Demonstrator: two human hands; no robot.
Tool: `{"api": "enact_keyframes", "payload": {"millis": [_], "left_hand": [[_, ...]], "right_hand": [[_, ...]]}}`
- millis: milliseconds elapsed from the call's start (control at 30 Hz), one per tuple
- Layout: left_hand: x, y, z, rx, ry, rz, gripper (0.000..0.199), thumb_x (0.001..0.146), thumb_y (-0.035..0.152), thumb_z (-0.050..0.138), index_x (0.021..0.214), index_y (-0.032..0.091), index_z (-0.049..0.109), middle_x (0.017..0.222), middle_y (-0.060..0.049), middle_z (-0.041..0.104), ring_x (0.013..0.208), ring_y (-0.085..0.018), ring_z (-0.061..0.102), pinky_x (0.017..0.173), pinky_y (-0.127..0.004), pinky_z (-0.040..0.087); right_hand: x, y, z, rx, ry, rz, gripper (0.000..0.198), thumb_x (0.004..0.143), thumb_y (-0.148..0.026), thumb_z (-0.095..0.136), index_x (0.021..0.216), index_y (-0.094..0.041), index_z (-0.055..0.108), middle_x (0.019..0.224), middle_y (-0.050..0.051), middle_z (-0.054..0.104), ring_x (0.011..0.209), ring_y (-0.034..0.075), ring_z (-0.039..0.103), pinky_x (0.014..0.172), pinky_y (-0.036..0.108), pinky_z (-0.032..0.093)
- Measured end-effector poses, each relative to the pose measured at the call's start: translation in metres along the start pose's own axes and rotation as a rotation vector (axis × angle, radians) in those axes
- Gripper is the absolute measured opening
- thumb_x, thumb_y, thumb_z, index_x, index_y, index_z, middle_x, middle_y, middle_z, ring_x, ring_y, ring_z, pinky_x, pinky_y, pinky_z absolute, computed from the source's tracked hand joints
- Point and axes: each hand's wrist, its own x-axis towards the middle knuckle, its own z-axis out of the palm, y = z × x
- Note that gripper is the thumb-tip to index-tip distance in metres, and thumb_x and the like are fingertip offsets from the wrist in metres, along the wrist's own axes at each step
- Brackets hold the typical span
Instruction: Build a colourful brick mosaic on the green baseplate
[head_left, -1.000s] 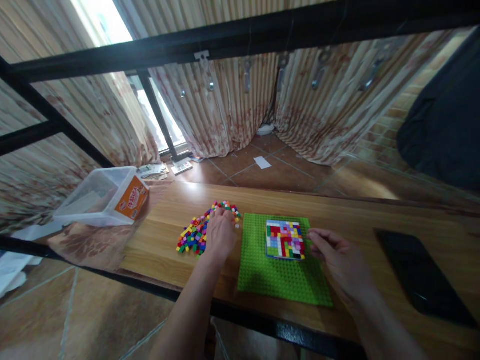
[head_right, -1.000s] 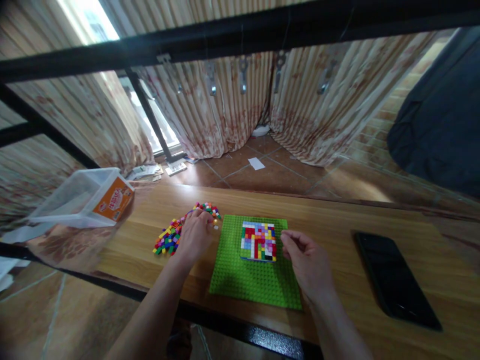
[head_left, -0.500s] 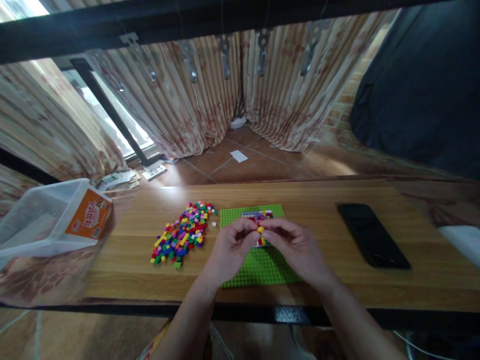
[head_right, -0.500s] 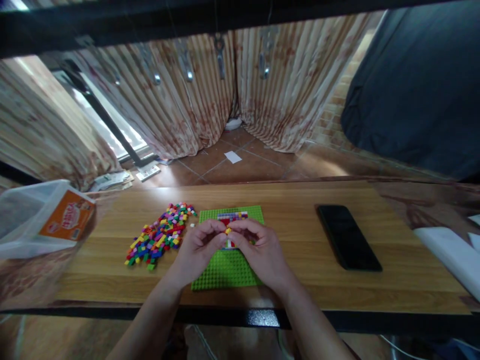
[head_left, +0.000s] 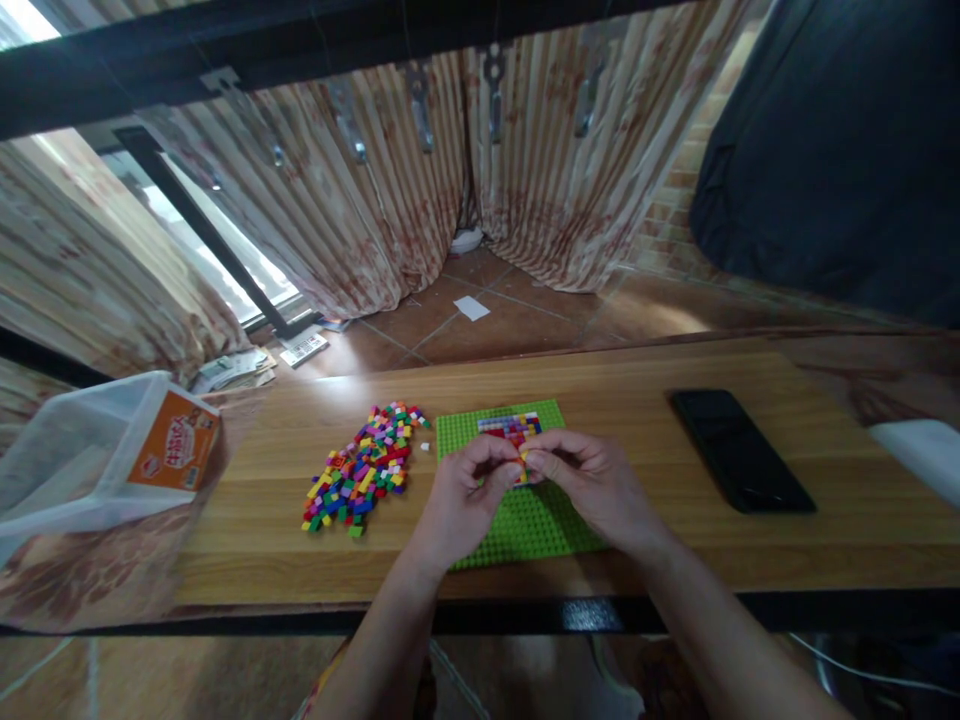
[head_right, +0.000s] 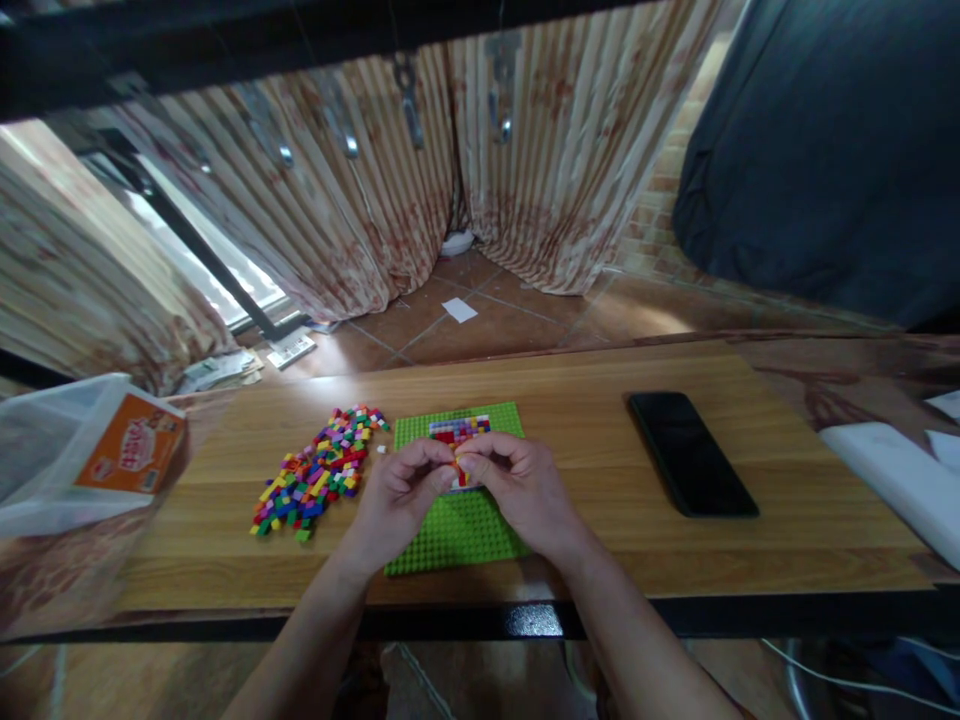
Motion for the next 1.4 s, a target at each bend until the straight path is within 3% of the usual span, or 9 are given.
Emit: {"api": "enact_keyframes", "payload": {"millis": [233, 500, 700, 967, 1233, 1400], "left_hand": [[0.006, -0.001, -0.007, -0.005, 0.168, -0.03, 0.012, 0.084, 0.028, 0.064, 0.082, 0.016, 0.063, 0.071, 0.001, 0.059, 0.065, -0.011, 0.052, 0.062, -0.021, 0.043], [0.009, -0.001, -0.008, -0.021, 0.227, -0.101, 0.012, 0.08, 0.028, 0.065, 0.08, 0.015, 0.064, 0.071, 0.001, 0.061, 0.064, -0.011, 0.053, 0.061, -0.022, 0.043], [0.008, -0.003, -0.009, -0.023, 0.223, -0.102, 0.013, 0.08, 0.028, 0.066, 0.081, 0.015, 0.065, 0.072, 0.0, 0.062, 0.064, -0.011, 0.053, 0.061, -0.022, 0.043], [0.007, -0.003, -0.009, 0.005, 0.213, -0.079, 0.011, 0.082, 0.026, 0.065, 0.081, 0.015, 0.064, 0.071, 0.001, 0.062, 0.063, -0.011, 0.053, 0.059, -0.021, 0.042], [0.007, -0.004, -0.009, 0.008, 0.216, -0.08, 0.009, 0.081, 0.024, 0.065, 0.08, 0.015, 0.065, 0.071, 0.001, 0.062, 0.063, -0.011, 0.054, 0.061, -0.021, 0.044], [0.007, -0.01, -0.008, 0.001, 0.191, -0.048, 0.009, 0.081, 0.024, 0.068, 0.082, 0.016, 0.068, 0.076, 0.0, 0.066, 0.07, -0.012, 0.058, 0.066, -0.022, 0.046]], "right_hand": [[0.009, -0.003, -0.022, -0.065, 0.264, -0.025, 0.018, 0.075, -0.04, 0.073, 0.082, -0.024, 0.077, 0.079, 0.001, 0.073, 0.071, 0.016, 0.064, 0.071, 0.031, 0.053], [0.004, 0.007, -0.016, -0.425, 0.06, -0.127, 0.012, 0.082, -0.033, 0.067, 0.083, -0.027, 0.077, 0.092, 0.002, 0.068, 0.086, 0.017, 0.064, 0.081, 0.033, 0.049], [0.003, 0.013, -0.007, -0.634, 0.13, -0.21, 0.011, 0.083, -0.025, 0.064, 0.081, -0.026, 0.075, 0.094, 0.004, 0.063, 0.09, 0.019, 0.061, 0.083, 0.036, 0.048], [0.003, 0.02, 0.006, -0.557, 0.263, -0.12, 0.007, 0.079, -0.026, 0.064, 0.079, -0.023, 0.069, 0.1, 0.005, 0.062, 0.091, 0.02, 0.061, 0.082, 0.037, 0.05], [0.007, 0.028, 0.007, -0.31, 0.306, 0.1, 0.016, 0.069, -0.035, 0.069, 0.075, -0.02, 0.064, 0.079, 0.002, 0.064, 0.072, 0.017, 0.059, 0.07, 0.033, 0.048], [0.011, 0.035, 0.007, -0.242, 0.324, 0.141, 0.021, 0.064, -0.037, 0.072, 0.072, -0.021, 0.062, 0.074, 0.001, 0.064, 0.069, 0.017, 0.058, 0.065, 0.031, 0.046]]}}
